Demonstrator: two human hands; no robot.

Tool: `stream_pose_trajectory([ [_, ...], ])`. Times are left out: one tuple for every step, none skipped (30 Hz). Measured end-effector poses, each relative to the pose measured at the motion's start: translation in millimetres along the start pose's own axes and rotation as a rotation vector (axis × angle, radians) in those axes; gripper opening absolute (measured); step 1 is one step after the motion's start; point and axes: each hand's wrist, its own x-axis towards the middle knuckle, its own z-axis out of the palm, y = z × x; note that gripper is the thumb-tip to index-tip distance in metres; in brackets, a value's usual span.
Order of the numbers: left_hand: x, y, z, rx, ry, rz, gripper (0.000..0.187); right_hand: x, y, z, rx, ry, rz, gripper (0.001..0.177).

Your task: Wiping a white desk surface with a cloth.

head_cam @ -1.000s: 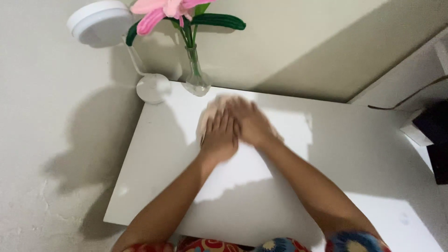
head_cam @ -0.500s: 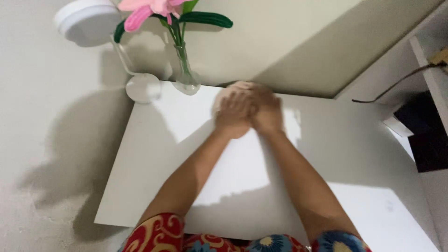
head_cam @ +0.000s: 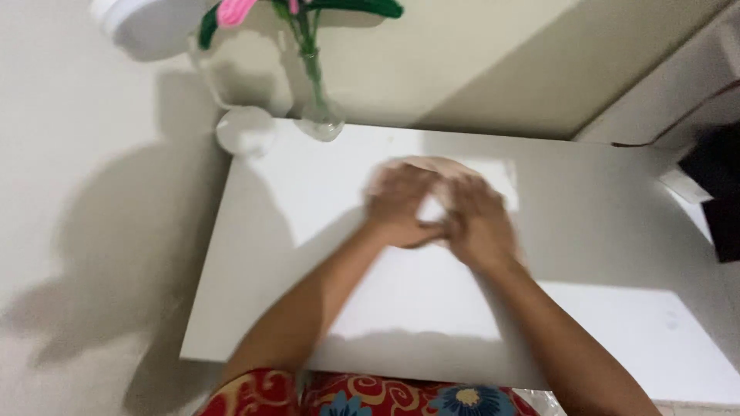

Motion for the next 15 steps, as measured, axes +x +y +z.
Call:
stream_pose_trajectory([
  [-18.8, -30.7, 2.0, 0.003, 0.006, -0.023, 0.105, 17.1, -33.7, -8.3, 0.01, -0.002, -0.022, 0.063],
  [-38.2, -60.2, 4.0, 0.055, 0.077, -0.111, 0.107, 33.0, -67.2, -17.5, 0.075, -0.083, -0.093, 0.073],
  [-57.3, -89.1, 5.7, 0.11, 0.146, -0.198, 0.11, 48.7, -100.1, -27.1, 0.138, -0.163, -0.164, 0.085],
  [-81.3, -99.2, -5.2, 0.115, 0.152, -0.22, 0.11, 57.9, -130.0, -33.8, 0.147, -0.165, -0.186, 0.085],
  [-104.3, -107.0, -14.4, 0.156, 0.145, -0.374, 0.108, 63.3, -157.9, -40.4, 0.164, -0.233, -0.279, 0.094],
  [-126.3, -114.0, -23.5, 0.198, 0.139, -0.528, 0.106, 69.0, -184.5, -47.3, 0.181, -0.3, -0.372, 0.104],
  [-136.7, -125.3, -18.8, 0.193, 0.132, -0.535, 0.106, 70.4, -193.0, -29.0, 0.184, -0.31, -0.376, 0.104],
  [-146.8, -136.2, -13.6, 0.22, 0.11, -0.559, 0.106, 71.4, -201.1, -10.5, 0.197, -0.267, -0.42, 0.1],
  [-154.3, -147.2, -9.0, 0.251, 0.089, -0.573, 0.106, 72.7, -207.4, 7.7, 0.209, -0.218, -0.457, 0.098],
  [-152.5, -138.5, -9.7, 0.249, 0.084, -0.57, 0.106, 69.7, -201.6, 9.4, 0.21, -0.222, -0.452, 0.098],
  [-149.5, -128.5, -7.5, 0.264, 0.126, -0.563, 0.106, 64.7, -193.1, 11.9, 0.212, -0.143, -0.468, 0.09],
  [-146.5, -118.6, -5.3, 0.278, 0.169, -0.557, 0.105, 59.6, -184.6, 14.4, 0.214, -0.063, -0.484, 0.083],
  [-128.4, -93.9, -8.4, 0.273, 0.161, -0.546, 0.105, 51.0, -161.8, -1.5, 0.21, -0.068, -0.471, 0.083],
  [-110.9, -69.5, -11.6, 0.318, 0.029, -0.524, 0.107, 42.2, -139.9, -17.5, 0.249, -0.109, -0.441, 0.082],
  [-94.5, -45.3, -13.4, 0.358, -0.106, -0.501, 0.109, 32.5, -118.7, -32.9, 0.287, -0.155, -0.411, 0.082],
])
